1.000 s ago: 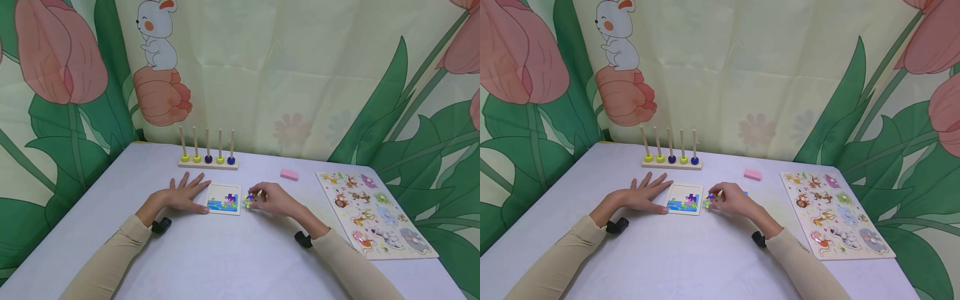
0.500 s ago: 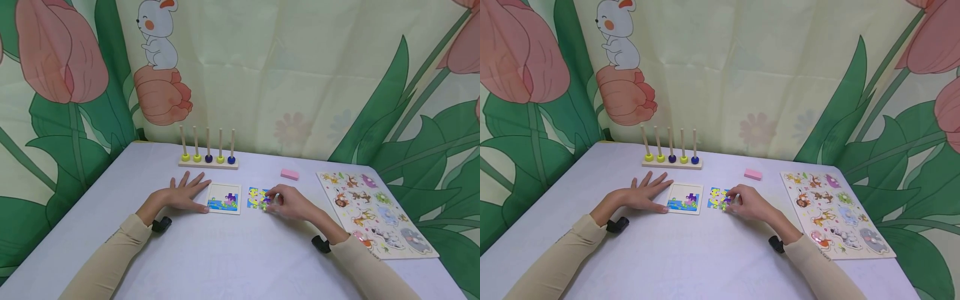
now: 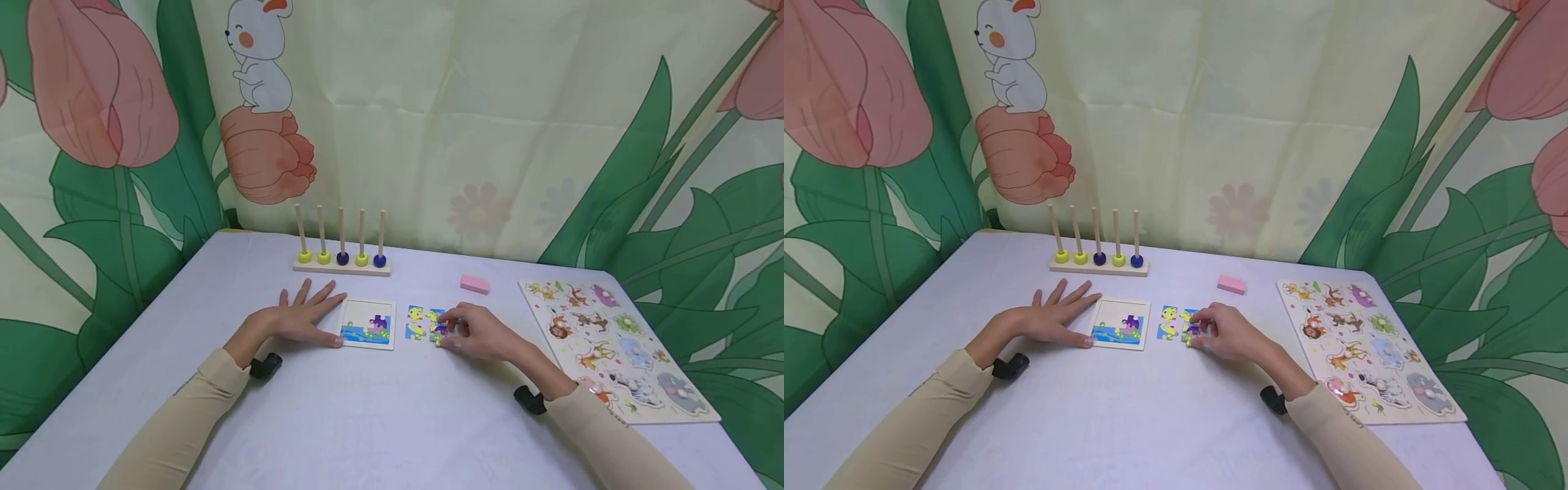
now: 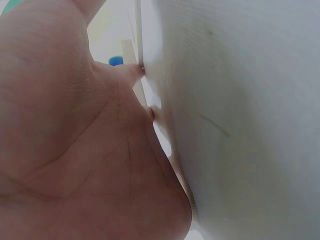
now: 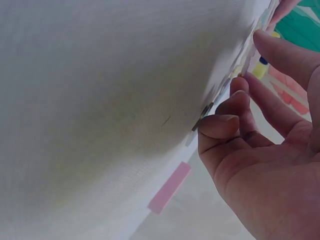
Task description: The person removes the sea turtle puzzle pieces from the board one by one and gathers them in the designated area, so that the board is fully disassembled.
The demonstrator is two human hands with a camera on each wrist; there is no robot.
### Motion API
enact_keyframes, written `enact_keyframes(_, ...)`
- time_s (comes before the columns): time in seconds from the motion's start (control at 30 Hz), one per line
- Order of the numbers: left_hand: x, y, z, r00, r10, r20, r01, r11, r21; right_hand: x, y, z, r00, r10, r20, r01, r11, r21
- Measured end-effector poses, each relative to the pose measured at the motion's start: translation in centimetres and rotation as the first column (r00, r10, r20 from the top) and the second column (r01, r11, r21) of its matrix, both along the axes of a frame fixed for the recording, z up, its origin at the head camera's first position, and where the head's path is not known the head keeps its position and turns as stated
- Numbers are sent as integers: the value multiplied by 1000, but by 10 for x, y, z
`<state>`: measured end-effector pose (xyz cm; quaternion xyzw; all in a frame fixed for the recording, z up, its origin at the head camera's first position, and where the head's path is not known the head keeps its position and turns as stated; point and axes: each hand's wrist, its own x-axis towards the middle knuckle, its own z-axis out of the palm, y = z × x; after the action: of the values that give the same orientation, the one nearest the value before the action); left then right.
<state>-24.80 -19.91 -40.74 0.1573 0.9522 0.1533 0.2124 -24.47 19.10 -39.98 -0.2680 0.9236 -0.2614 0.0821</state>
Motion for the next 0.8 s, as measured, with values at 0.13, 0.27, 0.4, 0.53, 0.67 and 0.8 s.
enact_keyframes(0.13,-1,0,0,1000,1,1,-1,1000,3,0,0,1,1000,3,7,-3,1000,8)
enact_keyframes(0.27,-1,0,0,1000,0,0,0,1000,5,-1,0,0,1000,8,5,-8,1000,22)
enact_keyframes(0.4,-1,-1,-1,1000,-1,0,1,1000,7,-2,1,-3,1000,17,-2,-17,999,37)
enact_keyframes(0.53,-1,-1,-1,1000,1,0,-1,1000,8,-3,1,-4,1000,20,-7,-19,999,48)
enact_keyframes(0.67,0,-1,-1,1000,1,1,-1,1000,3,-3,1,-4,1000,20,-4,-20,999,50)
enact_keyframes(0.8,0,-1,-1,1000,1,2,-1,1000,3,-2,0,-3,1000,15,1,-15,999,52)
